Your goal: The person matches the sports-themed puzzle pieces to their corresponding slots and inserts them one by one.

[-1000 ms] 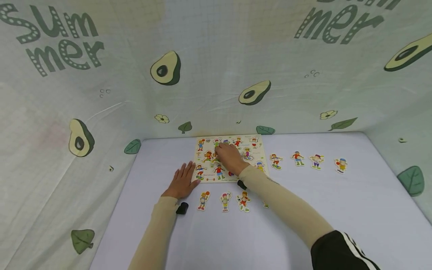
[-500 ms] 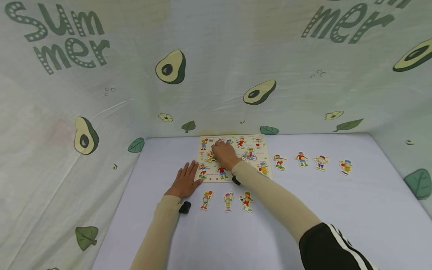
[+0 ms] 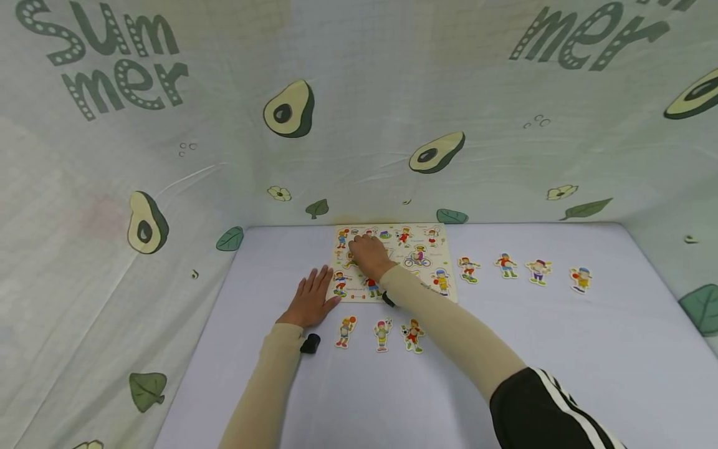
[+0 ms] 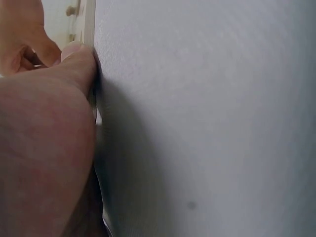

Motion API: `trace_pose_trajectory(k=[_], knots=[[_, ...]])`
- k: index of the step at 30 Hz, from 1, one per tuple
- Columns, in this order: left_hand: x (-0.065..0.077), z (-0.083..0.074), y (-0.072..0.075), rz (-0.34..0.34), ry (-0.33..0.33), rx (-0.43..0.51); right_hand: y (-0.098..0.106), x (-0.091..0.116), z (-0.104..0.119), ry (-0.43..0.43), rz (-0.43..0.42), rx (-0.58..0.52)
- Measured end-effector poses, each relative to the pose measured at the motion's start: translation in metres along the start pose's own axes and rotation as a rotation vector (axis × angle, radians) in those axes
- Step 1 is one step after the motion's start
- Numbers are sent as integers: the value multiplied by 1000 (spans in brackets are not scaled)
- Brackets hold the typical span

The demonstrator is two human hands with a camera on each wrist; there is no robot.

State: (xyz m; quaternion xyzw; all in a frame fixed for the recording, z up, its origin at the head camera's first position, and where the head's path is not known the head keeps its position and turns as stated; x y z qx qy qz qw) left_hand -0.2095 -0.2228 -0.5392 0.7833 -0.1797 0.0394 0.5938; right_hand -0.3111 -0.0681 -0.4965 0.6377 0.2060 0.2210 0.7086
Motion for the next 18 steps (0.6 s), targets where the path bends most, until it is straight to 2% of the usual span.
trace_pose_trajectory(k=[11, 18], knots=[[0, -2, -1, -1, 6, 7, -1, 2, 2, -16, -13, -40], [-1, 0, -2, -9, 0, 10, 5, 14, 0, 4, -19, -46]])
Point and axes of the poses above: each hand's wrist, its own x-axis away from the middle knuckle, its own y-axis out of the back of the hand, z = x × y, the point moved 4 cm from there along -x, towards the middle knuckle, and after that the axes turned 2 degrees about -x, right-handed, at the moved point
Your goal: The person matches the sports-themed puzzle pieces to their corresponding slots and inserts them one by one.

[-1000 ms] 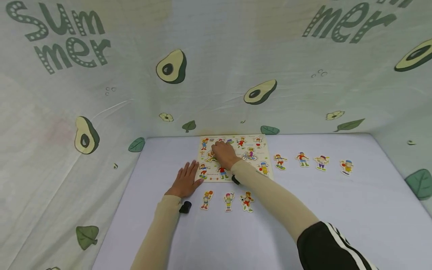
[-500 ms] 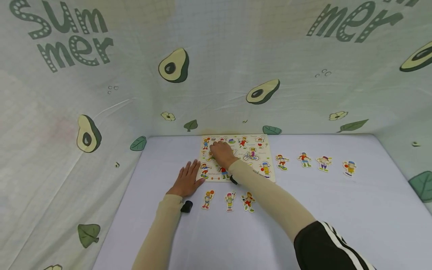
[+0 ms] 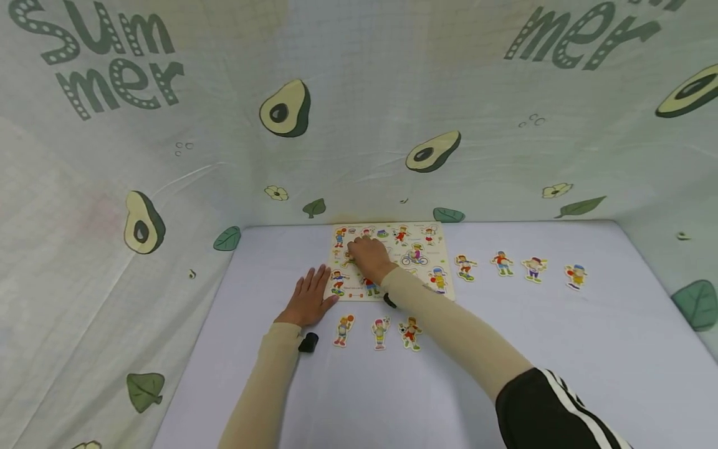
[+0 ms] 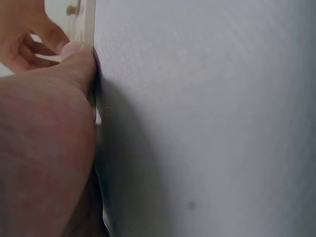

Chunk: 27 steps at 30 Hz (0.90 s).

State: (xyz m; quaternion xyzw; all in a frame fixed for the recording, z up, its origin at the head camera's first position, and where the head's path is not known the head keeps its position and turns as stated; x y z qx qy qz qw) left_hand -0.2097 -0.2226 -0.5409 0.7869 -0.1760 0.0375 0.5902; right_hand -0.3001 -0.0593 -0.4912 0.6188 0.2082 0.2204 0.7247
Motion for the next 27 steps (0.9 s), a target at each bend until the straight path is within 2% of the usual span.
trace_pose_trajectory(k=[5, 13, 19, 27], knots=[[-1, 0, -2, -7, -13, -5, 11, 19, -12, 11, -18, -13], [-2, 4, -3, -13, -22, -8, 31, 53, -42, 44, -150, -24], [-3, 7, -3, -24, -30, 1, 38, 81, -63, 3, -166, -52], [-4, 6, -5, -20, -46, 0, 44, 131, -86, -28, -214, -93]])
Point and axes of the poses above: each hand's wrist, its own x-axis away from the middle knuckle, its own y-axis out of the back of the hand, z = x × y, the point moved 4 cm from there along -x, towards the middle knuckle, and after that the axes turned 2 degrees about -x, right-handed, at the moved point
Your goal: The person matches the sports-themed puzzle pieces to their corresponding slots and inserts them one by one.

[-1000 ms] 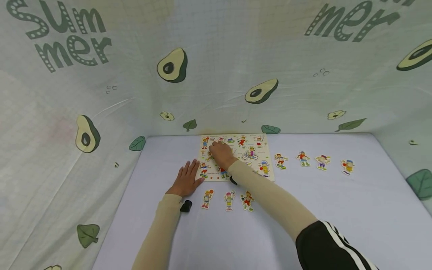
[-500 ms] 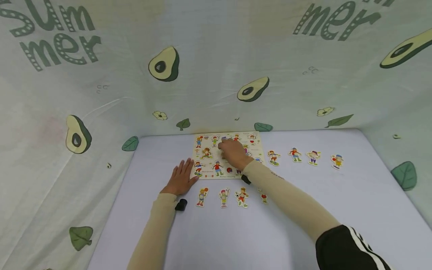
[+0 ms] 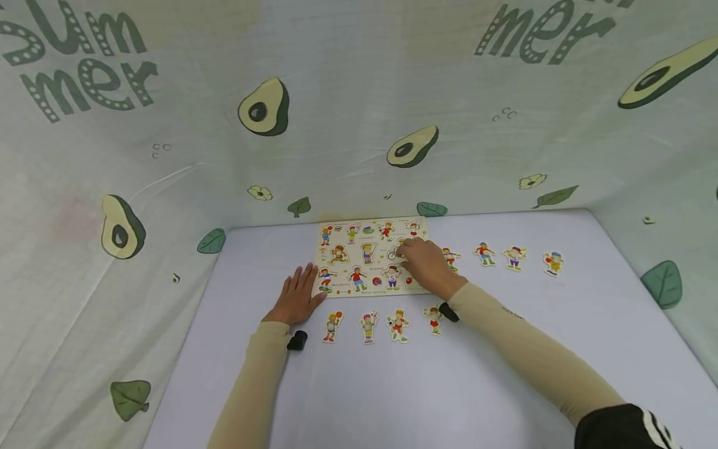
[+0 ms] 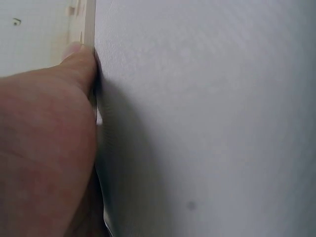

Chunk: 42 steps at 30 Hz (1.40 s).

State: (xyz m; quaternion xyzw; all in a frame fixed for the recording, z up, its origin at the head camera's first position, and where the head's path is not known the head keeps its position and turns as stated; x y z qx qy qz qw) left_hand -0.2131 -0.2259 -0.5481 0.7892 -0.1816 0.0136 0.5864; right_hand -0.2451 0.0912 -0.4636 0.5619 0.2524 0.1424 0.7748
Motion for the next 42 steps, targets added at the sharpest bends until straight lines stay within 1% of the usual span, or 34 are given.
trace_pose_trajectory(k=[4, 9, 13, 20, 26, 29, 35, 42], knots=[[-1, 1, 0, -5, -3, 15, 5, 19, -8, -9, -10, -7], [-1, 4, -2, -5, 1, -2, 6, 40, -15, -26, -13, -17], [0, 4, -3, -14, 0, 3, 7, 57, -19, -34, -7, -26], [2, -1, 0, -41, -16, 16, 7, 85, -19, -20, 0, -50], [1, 2, -3, -53, -30, 11, 6, 106, -14, -9, 45, -62], [0, 3, -5, -56, -37, 1, 4, 114, -10, 0, 53, -67], [2, 0, -3, -39, -28, 5, 0, 125, -6, 22, 49, -61], [2, -2, -2, -43, -30, 10, -4, 127, -5, 20, 24, -38]])
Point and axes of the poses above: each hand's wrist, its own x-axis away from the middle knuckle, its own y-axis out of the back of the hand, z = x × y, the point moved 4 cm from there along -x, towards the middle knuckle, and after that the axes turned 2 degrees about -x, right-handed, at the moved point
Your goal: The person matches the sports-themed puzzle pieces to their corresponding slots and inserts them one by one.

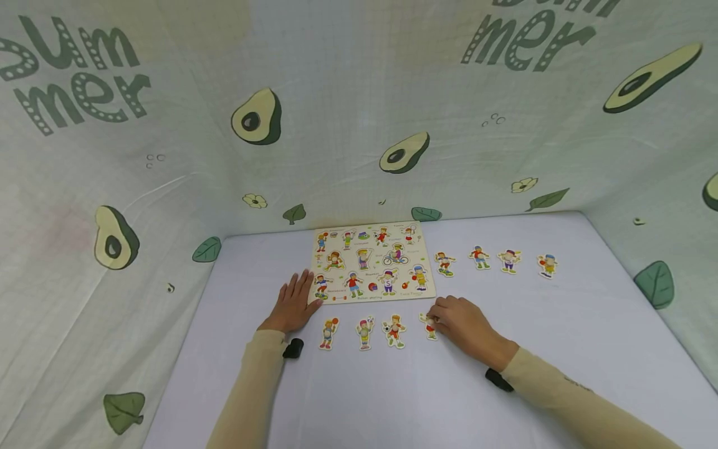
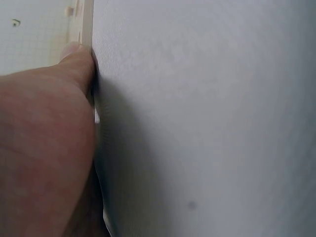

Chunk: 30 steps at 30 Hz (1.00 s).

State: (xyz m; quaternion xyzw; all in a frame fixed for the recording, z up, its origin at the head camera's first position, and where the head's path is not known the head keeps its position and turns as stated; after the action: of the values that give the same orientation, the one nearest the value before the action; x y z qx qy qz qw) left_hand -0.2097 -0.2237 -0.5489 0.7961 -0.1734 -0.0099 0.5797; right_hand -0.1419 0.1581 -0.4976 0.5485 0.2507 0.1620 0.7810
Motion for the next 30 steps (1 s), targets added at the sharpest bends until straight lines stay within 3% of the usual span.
trace_pose_trajectory(k=[6, 15, 19, 30], knots=[[1, 1, -1, 6, -1, 0, -4, -3, 3, -7, -5, 20], [1, 1, 0, 16, 5, 8, -4, -5, 10, 4, 55, 169], [1, 0, 0, 14, 2, 2, 1, -9, 7, 6, 46, 185], [2, 0, -1, 5, 0, 10, 26, -45, -22, -33, -14, 184]])
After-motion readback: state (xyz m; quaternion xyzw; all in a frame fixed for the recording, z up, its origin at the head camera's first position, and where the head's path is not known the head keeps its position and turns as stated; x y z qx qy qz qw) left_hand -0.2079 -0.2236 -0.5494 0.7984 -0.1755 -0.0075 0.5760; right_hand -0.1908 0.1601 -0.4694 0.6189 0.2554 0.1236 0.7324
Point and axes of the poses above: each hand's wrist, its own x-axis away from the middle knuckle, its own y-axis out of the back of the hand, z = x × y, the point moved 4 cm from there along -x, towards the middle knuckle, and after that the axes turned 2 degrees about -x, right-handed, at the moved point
